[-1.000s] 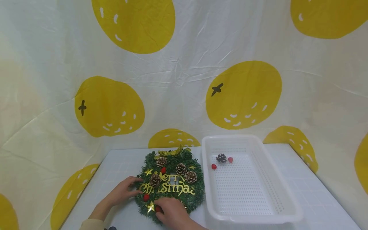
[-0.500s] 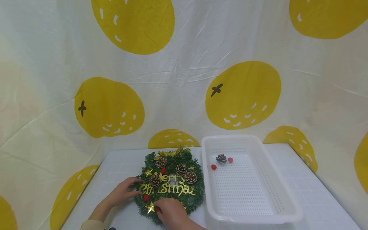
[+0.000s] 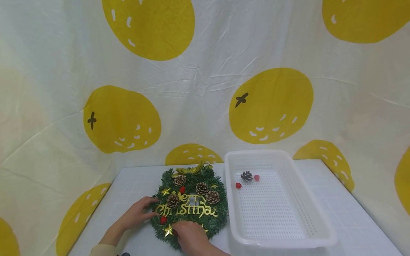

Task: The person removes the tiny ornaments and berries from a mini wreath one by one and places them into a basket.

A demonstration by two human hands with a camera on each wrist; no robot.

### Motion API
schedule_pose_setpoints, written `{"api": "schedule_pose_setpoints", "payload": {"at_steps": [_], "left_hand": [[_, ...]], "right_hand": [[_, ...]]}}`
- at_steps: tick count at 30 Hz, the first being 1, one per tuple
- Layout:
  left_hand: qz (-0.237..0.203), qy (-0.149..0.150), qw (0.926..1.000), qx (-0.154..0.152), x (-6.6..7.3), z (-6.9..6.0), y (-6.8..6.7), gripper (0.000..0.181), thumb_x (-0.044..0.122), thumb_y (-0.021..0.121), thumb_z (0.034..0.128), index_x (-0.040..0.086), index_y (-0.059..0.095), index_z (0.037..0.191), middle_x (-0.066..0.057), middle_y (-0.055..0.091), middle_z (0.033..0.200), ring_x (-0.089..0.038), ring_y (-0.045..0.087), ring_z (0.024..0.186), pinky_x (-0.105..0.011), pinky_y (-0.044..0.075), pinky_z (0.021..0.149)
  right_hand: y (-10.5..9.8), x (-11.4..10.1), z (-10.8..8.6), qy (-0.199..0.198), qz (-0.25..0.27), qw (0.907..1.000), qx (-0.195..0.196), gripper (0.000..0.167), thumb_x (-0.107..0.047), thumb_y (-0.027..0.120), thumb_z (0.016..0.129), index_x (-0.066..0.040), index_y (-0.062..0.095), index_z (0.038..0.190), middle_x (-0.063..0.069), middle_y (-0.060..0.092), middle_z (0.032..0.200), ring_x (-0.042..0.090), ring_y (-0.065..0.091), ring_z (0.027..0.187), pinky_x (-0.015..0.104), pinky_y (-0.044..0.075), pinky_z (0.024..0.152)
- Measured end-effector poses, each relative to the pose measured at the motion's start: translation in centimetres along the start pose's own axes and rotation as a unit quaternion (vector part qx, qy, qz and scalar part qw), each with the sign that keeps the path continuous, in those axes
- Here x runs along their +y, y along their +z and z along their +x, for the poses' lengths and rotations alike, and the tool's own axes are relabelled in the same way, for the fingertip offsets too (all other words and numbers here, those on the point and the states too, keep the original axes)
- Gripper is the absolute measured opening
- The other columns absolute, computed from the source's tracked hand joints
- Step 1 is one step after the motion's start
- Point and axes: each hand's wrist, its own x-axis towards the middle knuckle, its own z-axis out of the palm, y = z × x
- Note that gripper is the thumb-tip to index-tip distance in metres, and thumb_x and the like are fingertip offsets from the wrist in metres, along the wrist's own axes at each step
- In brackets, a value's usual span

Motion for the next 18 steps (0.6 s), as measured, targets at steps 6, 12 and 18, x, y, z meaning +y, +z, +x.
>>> {"api": "schedule_pose_setpoints", "payload": {"at_steps": [6, 12, 18], "left_hand": [[0.001, -0.002, 1.0000, -0.001, -0.07, -0.01, 0.03, 0.051, 0.039, 0.077, 0.0839, 0.011, 0.063, 0.124, -0.008, 0.059, 0.121, -0.034, 0.056, 0.114, -0.055, 0.046, 0.095], [-0.005, -0.006, 1.0000, 0.001, -0.04, -0.04, 0.06, 0.050, 0.039, 0.076, 0.0843, 0.011, 0.063, 0.124, -0.007, 0.059, 0.121, -0.033, 0.057, 0.114, -0.054, 0.047, 0.094], [-0.002, -0.004, 1.0000, -0.001, 0.04, -0.05, -0.04, 0.049, 0.039, 0.075, 0.0854, 0.011, 0.062, 0.124, -0.007, 0.059, 0.120, -0.033, 0.057, 0.114, -0.054, 0.047, 0.095]], "right_hand": [[-0.18, -0.03, 0.10, 0.001, 0.015, 0.9999, 0.006, 0.028, -0.003, 0.074, 0.085, -0.016, 0.073, 0.109, -0.009, 0.070, 0.098, 0.002, 0.064, 0.083, 0.017, 0.052, 0.066], [-0.55, 0.12, 0.06, 0.002, 0.037, 0.9992, 0.017, 0.025, -0.008, 0.075, 0.085, -0.013, 0.073, 0.110, -0.006, 0.071, 0.101, 0.003, 0.065, 0.085, 0.017, 0.053, 0.067], [-0.73, 0.25, -0.20, 0.008, 0.052, 0.9982, 0.029, 0.028, -0.013, 0.076, 0.085, -0.014, 0.072, 0.112, -0.005, 0.070, 0.107, 0.006, 0.065, 0.092, 0.022, 0.054, 0.072]]}}
